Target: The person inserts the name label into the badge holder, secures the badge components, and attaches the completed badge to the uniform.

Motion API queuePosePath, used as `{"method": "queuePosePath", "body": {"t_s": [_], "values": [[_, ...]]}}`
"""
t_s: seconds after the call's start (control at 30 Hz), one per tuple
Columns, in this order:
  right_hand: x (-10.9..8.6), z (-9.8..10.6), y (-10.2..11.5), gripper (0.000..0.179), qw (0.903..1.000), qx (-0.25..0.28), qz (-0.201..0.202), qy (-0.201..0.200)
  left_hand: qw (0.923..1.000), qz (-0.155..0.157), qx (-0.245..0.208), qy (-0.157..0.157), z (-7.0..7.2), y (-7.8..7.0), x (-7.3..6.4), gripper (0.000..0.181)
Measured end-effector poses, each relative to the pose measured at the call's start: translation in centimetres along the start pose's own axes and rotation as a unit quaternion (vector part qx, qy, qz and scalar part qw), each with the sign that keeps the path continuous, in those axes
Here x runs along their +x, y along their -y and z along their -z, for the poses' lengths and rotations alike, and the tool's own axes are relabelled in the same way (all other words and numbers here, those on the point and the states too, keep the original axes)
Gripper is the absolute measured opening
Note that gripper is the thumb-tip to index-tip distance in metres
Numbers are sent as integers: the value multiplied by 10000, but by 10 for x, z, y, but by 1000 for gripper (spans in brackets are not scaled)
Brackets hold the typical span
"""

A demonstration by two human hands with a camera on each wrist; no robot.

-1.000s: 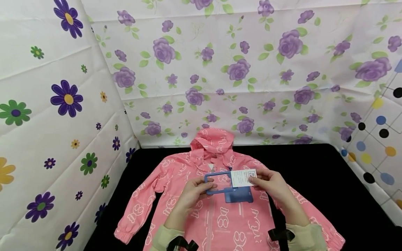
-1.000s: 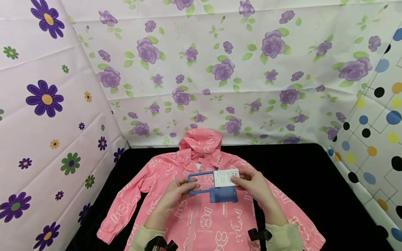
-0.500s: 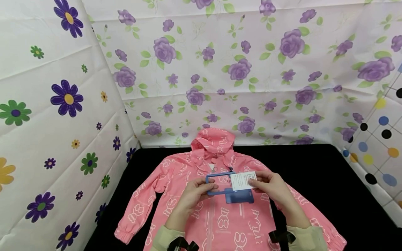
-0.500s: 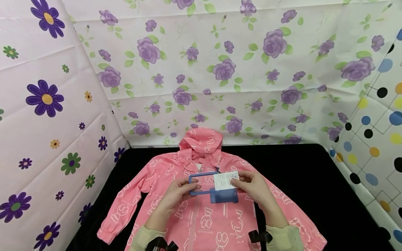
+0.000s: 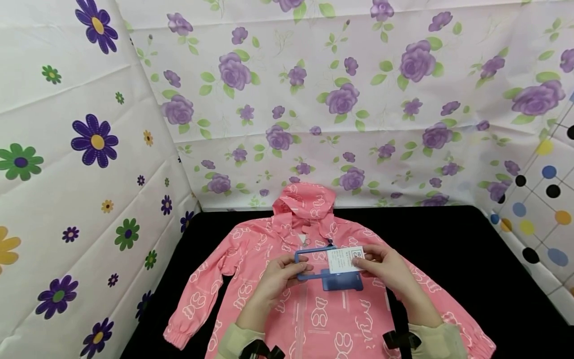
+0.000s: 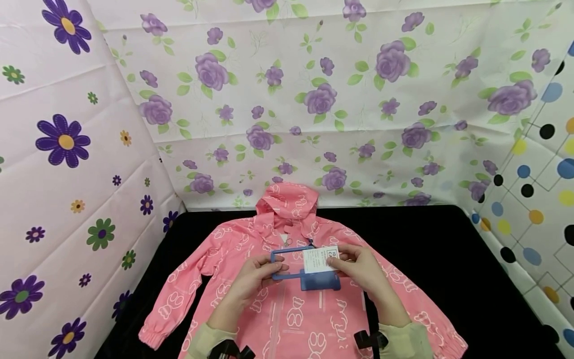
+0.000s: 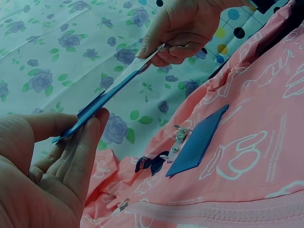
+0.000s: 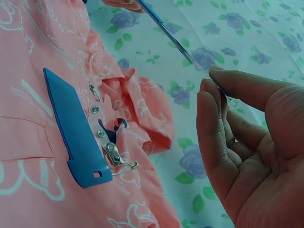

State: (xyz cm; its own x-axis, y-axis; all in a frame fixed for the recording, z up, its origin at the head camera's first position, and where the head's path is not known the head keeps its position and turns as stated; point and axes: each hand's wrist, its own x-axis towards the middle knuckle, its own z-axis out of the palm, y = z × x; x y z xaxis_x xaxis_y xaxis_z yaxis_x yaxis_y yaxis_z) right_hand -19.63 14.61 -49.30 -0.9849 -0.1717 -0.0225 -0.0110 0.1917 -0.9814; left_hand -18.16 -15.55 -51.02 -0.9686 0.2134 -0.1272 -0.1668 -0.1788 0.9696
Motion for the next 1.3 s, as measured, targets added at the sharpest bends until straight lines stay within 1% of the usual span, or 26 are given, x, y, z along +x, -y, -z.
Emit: {"method": "queuePosePath", "body": {"t_s": [0.3, 0.43, 0.73, 0.83, 0.97, 1.17, 1.3], "values": [[0, -10, -2, 49, 9995, -304, -6, 72, 10000, -50, -6, 50, -2, 0, -2, 43], [0, -13, -3, 46, 9994, -338, 3, 83, 10000, -35, -38, 59, -4, 0, -1, 44], [0, -16, -3, 38, 9994, -91, 128, 320, 10000, -36, -9, 22, -6, 0, -1, 44], [0, -16, -2, 36, 9992, -105, 152, 352, 10000, -25, 17, 33, -5, 0, -2, 42], [0, -18, -1, 35, 9989, -182, 211, 383, 10000, -10, 21, 78, -5, 0, -2, 38], [1, -19, -1, 37, 9985, -125, 235, 473, 9995, -55, -259, 176, -8, 1, -2, 32], [2, -21, -2, 40, 9985, -103, 237, 488, 9994, -32, -314, 169, -9, 2, -1, 28]]}}
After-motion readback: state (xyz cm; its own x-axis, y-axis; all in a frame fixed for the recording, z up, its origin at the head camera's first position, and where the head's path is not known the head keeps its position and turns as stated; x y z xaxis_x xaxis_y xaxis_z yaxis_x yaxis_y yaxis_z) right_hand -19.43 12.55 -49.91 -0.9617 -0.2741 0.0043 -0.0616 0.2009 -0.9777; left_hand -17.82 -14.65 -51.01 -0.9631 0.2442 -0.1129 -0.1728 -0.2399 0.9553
